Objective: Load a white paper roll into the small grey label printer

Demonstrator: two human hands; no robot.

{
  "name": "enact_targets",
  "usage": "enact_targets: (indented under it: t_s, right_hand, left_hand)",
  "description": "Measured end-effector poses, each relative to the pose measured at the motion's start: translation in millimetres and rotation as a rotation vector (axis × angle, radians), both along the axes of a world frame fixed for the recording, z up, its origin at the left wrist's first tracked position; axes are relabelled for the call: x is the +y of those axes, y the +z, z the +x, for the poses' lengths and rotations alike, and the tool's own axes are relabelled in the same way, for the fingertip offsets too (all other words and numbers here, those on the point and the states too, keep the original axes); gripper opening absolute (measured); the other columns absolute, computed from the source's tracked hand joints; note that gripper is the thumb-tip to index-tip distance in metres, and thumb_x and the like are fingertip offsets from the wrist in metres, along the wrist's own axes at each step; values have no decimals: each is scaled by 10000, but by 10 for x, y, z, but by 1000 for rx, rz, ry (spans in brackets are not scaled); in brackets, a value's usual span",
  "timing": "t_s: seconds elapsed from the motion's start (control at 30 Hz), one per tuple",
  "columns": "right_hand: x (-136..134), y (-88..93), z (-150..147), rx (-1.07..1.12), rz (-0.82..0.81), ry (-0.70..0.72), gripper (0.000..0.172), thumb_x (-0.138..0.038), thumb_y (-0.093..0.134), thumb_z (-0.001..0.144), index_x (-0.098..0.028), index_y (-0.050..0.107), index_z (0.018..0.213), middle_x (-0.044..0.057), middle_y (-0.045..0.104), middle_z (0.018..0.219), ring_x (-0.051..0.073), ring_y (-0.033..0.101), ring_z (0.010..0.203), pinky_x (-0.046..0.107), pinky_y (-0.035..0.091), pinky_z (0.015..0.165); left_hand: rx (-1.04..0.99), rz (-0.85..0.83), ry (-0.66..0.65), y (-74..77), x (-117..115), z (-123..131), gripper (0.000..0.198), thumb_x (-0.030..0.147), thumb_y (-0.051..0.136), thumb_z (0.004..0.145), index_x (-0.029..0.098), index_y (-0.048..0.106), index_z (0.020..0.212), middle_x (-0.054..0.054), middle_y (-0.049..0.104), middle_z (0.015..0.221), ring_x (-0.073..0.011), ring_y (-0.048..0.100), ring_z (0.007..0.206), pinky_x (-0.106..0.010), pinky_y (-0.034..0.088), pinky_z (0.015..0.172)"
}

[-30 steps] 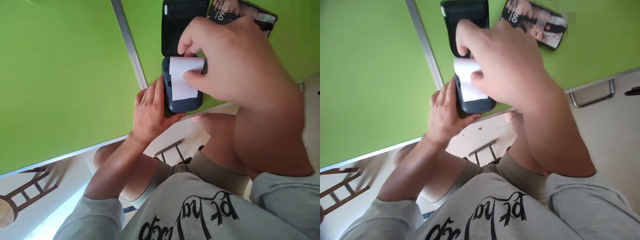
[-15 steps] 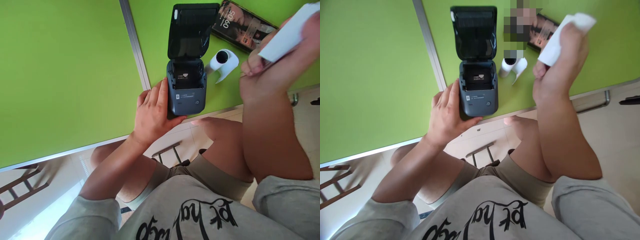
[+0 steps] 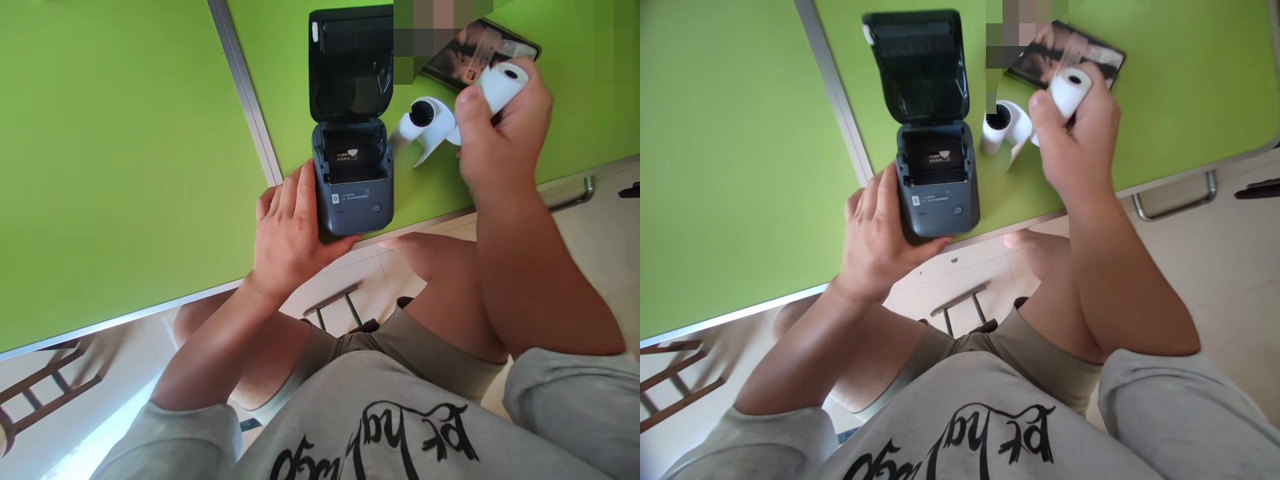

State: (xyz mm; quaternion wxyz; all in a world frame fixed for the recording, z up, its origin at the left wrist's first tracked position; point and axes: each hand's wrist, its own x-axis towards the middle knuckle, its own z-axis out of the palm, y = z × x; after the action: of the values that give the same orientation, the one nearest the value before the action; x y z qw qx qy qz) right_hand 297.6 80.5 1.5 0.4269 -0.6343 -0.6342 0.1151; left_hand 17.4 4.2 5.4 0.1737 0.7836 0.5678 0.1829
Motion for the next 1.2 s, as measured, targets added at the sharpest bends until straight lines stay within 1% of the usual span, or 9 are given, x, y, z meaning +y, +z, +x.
enact_targets:
  t_s: [0.13, 0.3, 0.4, 0.5, 0.63, 0.77, 0.87, 0.97, 1.2]
  right_hand:
    - [11, -19, 65, -1, 67, 40, 132, -272, 618, 877, -233, 557, 988, 42, 672, 905, 158, 623, 789, 310, 486, 709]
    - [-5, 45, 12, -96, -74, 32, 303, -216, 740, 798, -230, 616, 1075, 99, 752, 1093, 191, 691, 911, 324, 526, 764]
    - [10, 63, -2, -87, -91, 18, 379, -141, 755, 748, -233, 616, 1088, 76, 770, 1086, 194, 716, 934, 336, 546, 820]
    - [29, 33, 46, -81, -37, 20, 372, -114, 738, 735, -243, 600, 1056, 58, 766, 1053, 195, 716, 957, 348, 540, 862]
    - [-46, 67, 71, -55, -7, 64, 395, -100, 700, 759, -245, 585, 1109, 72, 761, 1150, 196, 718, 1031, 363, 531, 912]
    - [-239, 257, -88, -156, 123, 9, 396, -102, 594, 782, -201, 619, 1165, 79, 711, 1206, 226, 669, 1157, 431, 504, 985]
    - [-346, 364, -309, -242, 209, 161, 390, -134, 571, 810, -197, 612, 1193, 73, 684, 1209, 245, 650, 1204, 452, 515, 1010]
    - [-346, 368, -501, -317, 180, 301, 356, -120, 543, 850, -199, 587, 1194, 81, 668, 1228, 228, 640, 1217, 438, 528, 1055]
    - [-218, 305, -558, -417, 97, 238, 395, -102, 531, 843, -213, 574, 1219, 102, 617, 1340, 242, 589, 1336, 461, 481, 1165]
  left_hand:
    - [33, 12, -5, 4, 4, -4, 1124, 853, 712, 745, 158, 400, 1572, -243, 582, 1521, -448, 566, 1398, -573, 409, 1179]
    - [29, 20, -7, 12, 4, -6, 1094, 825, 721, 759, 170, 397, 1573, -233, 583, 1524, -438, 561, 1407, -562, 413, 1178]
    - [8, -2, -10, 25, 4, -6, 1077, 820, 712, 771, 198, 380, 1586, -219, 575, 1535, -439, 543, 1427, -573, 405, 1184]
    - [5, -13, -13, 31, 5, -9, 1078, 840, 693, 774, 211, 376, 1590, -216, 573, 1538, -441, 540, 1429, -585, 398, 1189]
    - [6, -11, -15, 16, 8, -22, 1089, 856, 685, 770, 202, 387, 1588, -223, 573, 1536, -436, 548, 1424, -579, 400, 1195]
    - [-4, -8, -21, -2, 10, -34, 1092, 860, 674, 776, 201, 378, 1595, -226, 564, 1545, -445, 537, 1433, -601, 389, 1204]
    - [-8, -1, -30, 6, 8, -31, 1092, 864, 661, 785, 186, 380, 1593, -233, 571, 1538, -445, 543, 1425, -599, 390, 1200]
    - [-3, -1, -23, 24, 2, -17, 1080, 867, 646, 798, 175, 389, 1587, -236, 580, 1528, -439, 552, 1417, -580, 396, 1195]
    - [-10, -28, -14, 16, -6, -8, 1068, 889, 624, 794, 237, 385, 1606, -188, 560, 1568, -426, 514, 1455, -571, 359, 1229]
